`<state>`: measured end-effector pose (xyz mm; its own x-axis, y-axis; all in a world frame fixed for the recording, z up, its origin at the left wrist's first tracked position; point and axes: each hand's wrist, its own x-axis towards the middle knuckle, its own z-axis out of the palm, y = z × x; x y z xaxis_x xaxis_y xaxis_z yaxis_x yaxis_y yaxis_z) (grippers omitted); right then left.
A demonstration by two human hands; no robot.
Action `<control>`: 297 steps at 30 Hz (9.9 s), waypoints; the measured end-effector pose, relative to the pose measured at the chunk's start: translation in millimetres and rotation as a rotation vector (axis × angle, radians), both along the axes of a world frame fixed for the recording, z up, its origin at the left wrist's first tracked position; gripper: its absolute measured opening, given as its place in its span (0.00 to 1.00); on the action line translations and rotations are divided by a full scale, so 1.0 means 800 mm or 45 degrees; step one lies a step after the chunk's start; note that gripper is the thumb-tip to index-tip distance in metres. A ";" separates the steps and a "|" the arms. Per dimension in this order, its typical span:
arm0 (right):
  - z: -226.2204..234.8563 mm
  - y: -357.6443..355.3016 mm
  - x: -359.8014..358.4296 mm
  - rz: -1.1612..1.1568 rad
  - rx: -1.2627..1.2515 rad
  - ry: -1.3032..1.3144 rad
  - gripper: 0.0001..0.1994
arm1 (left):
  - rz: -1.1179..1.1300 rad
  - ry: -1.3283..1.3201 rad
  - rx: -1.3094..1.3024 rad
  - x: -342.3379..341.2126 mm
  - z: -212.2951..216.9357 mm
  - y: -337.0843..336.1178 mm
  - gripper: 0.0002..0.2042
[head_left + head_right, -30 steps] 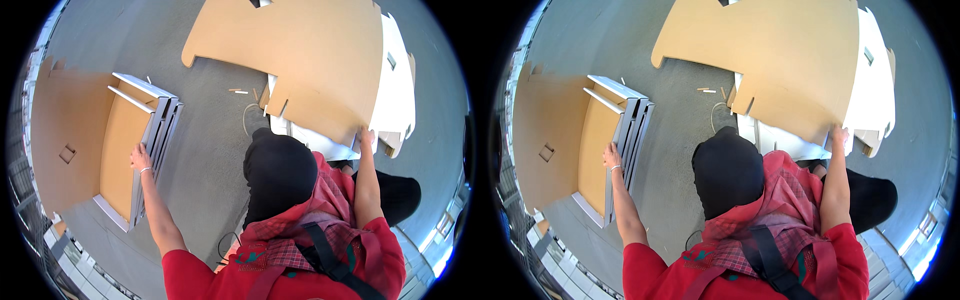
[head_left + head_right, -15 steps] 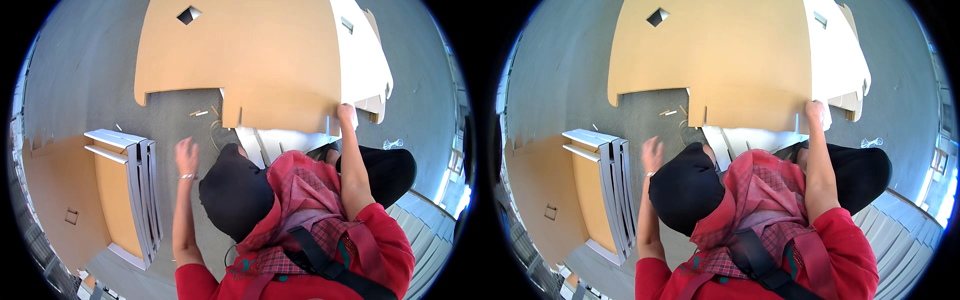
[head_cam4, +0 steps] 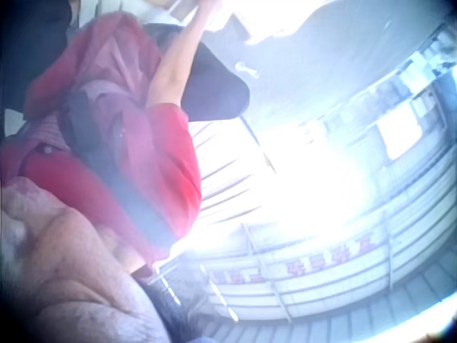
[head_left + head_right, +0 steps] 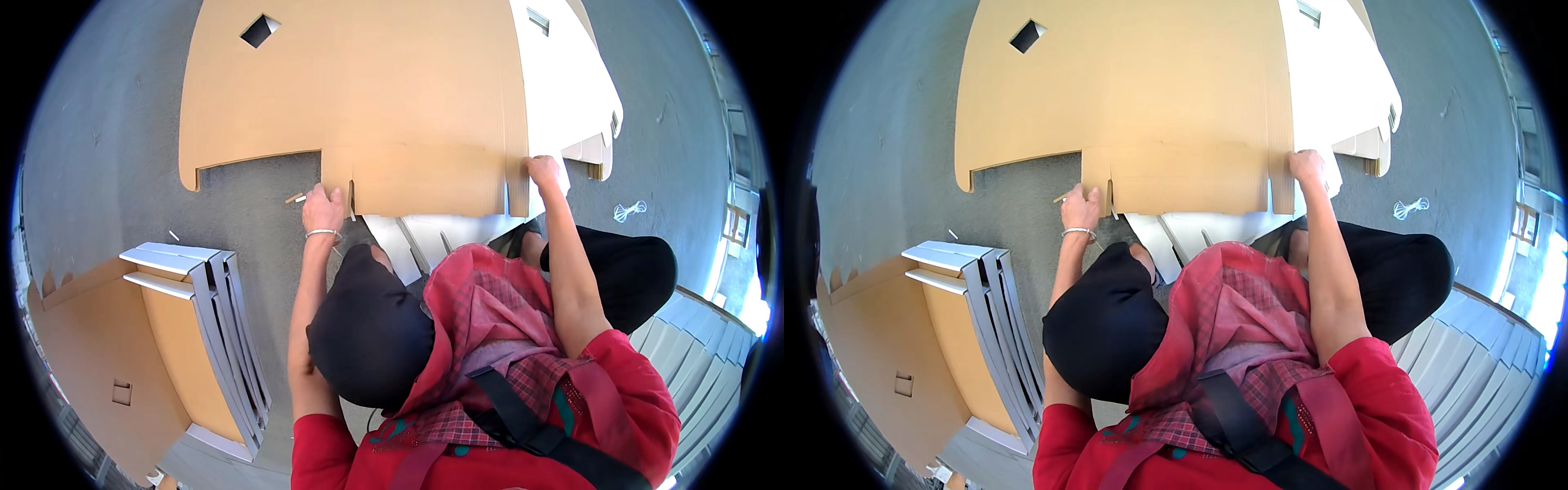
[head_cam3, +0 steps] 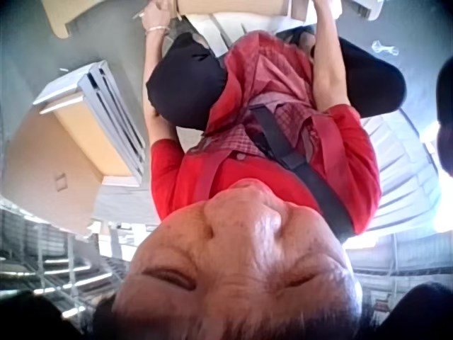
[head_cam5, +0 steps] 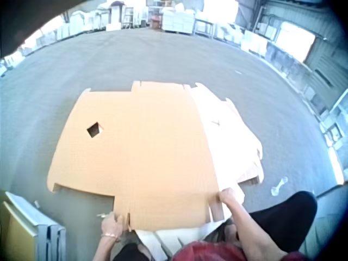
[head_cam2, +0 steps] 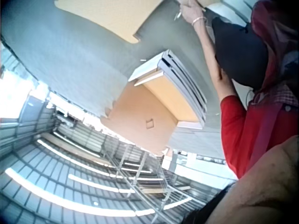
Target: The person sits on the floor and assembles flat-packed cardboard boxes. They fold the side flaps and insert white plastic strips into slots to form the box structure. The person repeats this process for multiple boxes, stacking the finished ones nearby.
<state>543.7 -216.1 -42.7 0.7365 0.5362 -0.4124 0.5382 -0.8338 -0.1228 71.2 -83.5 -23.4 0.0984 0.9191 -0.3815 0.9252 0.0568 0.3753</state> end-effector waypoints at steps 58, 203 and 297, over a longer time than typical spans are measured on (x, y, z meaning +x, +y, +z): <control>0.267 0.151 -0.129 0.564 1.456 0.768 0.24 | 0.564 -0.978 0.693 -0.071 0.178 0.082 0.16; 0.075 0.182 -0.100 2.180 0.330 -0.364 0.11 | -1.282 0.047 -0.221 0.099 0.013 0.019 0.08; 0.008 0.290 -0.094 0.653 0.590 1.093 0.29 | 0.441 -0.575 0.720 0.008 0.000 0.011 0.09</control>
